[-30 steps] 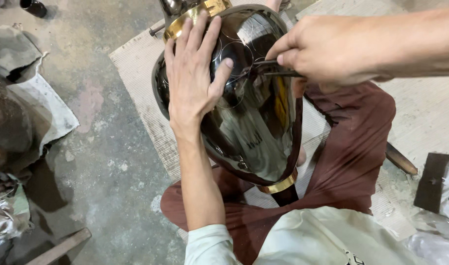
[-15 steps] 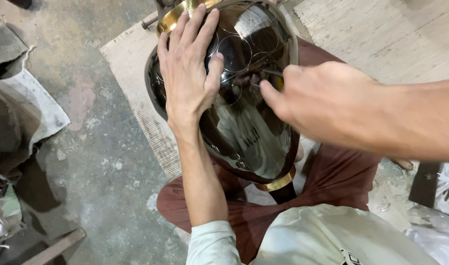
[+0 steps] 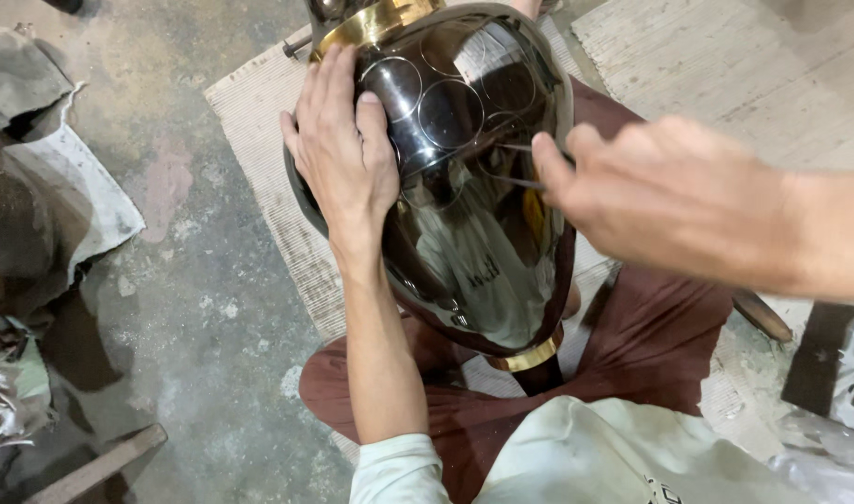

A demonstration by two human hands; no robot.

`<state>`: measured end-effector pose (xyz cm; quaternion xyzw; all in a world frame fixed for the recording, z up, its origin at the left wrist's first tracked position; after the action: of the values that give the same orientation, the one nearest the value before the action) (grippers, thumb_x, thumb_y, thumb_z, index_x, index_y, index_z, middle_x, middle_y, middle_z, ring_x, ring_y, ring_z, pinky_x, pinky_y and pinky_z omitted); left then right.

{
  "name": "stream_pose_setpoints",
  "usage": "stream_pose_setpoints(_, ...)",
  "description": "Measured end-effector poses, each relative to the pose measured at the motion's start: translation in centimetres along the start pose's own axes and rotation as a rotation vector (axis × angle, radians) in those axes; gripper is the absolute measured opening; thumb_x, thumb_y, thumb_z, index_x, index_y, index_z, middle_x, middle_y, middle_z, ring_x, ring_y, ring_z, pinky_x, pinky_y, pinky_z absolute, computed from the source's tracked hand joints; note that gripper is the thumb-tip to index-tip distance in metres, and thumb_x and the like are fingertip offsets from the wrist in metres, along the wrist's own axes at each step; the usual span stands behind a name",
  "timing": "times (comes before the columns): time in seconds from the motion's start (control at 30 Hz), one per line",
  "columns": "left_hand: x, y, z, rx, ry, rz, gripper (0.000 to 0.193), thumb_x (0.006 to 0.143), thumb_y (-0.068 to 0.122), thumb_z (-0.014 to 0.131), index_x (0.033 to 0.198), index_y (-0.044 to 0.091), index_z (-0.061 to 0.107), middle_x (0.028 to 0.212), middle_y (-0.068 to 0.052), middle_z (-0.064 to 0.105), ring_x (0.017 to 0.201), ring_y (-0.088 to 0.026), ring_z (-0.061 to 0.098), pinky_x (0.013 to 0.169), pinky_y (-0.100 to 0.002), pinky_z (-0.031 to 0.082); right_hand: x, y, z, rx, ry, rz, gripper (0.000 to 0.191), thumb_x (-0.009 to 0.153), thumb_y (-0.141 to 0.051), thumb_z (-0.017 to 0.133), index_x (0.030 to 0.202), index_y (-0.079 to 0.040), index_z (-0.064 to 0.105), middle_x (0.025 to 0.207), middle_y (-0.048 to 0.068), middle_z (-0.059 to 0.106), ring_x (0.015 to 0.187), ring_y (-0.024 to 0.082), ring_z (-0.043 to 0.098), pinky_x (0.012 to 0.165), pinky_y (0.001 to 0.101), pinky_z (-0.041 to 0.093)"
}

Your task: The person sits on a mat and uses a small metal tool to engrave circular patterns on the surface of a large, shiny, dark-colored vase. They hold the vase steady with one hand while carefully tracing the outlines of the circles with the tool in the other hand.

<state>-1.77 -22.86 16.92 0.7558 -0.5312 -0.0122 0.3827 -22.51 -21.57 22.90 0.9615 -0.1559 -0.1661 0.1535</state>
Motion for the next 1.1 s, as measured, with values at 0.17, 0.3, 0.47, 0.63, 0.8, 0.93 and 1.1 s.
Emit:
stream_pose_setpoints(0.17,-0.7,-0.2,-0.9,-0.135,0.064,-0.013,0.049,0.092,0.009,0.045,0.135,0.009,0.068,0.143,-0.010,0.068,0.143,-0.029,0.057,0.126,-0.054,0.030,-0.5,0.2,1.1,0.006,-0.097,0.018,0.063,0.090,-0.009,0.055,0.153,-0.002,0.050,0.075,0.011,0.065,0.039,0.008,0.055,0.032,0.0267,0.045)
stream_pose_setpoints(0.3,-0.7,0.1,-1.6,-0.159,0.083,-0.009,0.050,0.087,0.003,0.046,0.130,0.005,0.072,0.137,-0.013,0.070,0.138,-0.031,0.057,0.123,-0.053,0.028,0.3,0.4,1.6,-0.075,-0.127,-0.100,0.062,0.088,-0.003,0.056,0.149,-0.002,0.048,0.084,0.014,0.065,0.040,0.009,0.054,0.027,0.0233,0.046)
stream_pose_setpoints(0.47,-0.5,0.1,-2.0,-0.247,0.089,0.010,0.049,0.084,0.003,0.048,0.127,0.005,0.073,0.135,-0.012,0.072,0.139,-0.030,0.060,0.123,-0.046,0.038,0.9,-0.7,2.8,-0.385,-0.197,-0.438,0.048,0.093,-0.004,0.053,0.140,0.006,0.052,0.080,0.013,0.065,0.045,0.012,0.060,0.031,0.0232,0.048)
stream_pose_setpoints(0.63,-1.0,-0.5,-2.2,-0.311,0.109,-0.022,0.050,0.083,0.004,0.051,0.128,0.005,0.073,0.135,-0.011,0.072,0.139,-0.030,0.059,0.123,-0.047,0.037,2.5,-1.1,1.7,-0.378,-0.174,-0.513,0.044,0.086,-0.014,0.060,0.127,0.000,0.062,0.077,0.010,0.069,0.050,0.016,0.062,0.038,0.0275,0.050)
stream_pose_setpoints(0.8,-5.8,-2.6,-3.3,-0.367,0.275,-0.136,0.044,0.097,0.016,0.056,0.138,0.003,0.065,0.151,-0.015,0.061,0.147,-0.030,0.054,0.129,-0.045,0.038,2.7,0.0,0.2,-0.079,-0.086,-0.289,0.041,0.079,-0.025,0.068,0.115,-0.007,0.072,0.073,0.008,0.072,0.054,0.019,0.065,0.044,0.0318,0.053)
stream_pose_setpoints(0.93,-11.3,-5.3,-2.6,-0.403,0.343,-0.221,0.057,0.108,0.032,0.049,0.155,-0.001,0.044,0.165,-0.021,0.042,0.157,-0.035,0.037,0.132,-0.046,0.027,1.1,6.0,2.1,0.429,0.125,0.101,0.045,0.078,-0.040,0.076,0.117,-0.018,0.075,0.063,0.002,0.071,0.046,0.019,0.064,0.044,0.0353,0.050)
stream_pose_setpoints(1.1,-14.0,-11.2,0.5,-0.602,0.331,-0.403,0.073,0.109,0.045,0.040,0.163,-0.002,0.025,0.173,-0.020,0.025,0.162,-0.032,0.023,0.132,-0.042,0.016,-0.1,10.7,11.8,0.969,0.470,0.503,0.031,0.105,-0.037,0.070,0.104,-0.006,0.075,0.068,0.004,0.066,0.047,0.014,0.050,0.046,0.0325,0.038)
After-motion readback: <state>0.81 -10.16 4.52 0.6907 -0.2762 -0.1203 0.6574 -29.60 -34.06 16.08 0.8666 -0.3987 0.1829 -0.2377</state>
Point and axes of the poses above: each hand's wrist, its own x-axis towards the middle knuckle, its own z-axis out of the palm, y = z × x, the point moved 10 cm from there along x, towards the middle knuckle
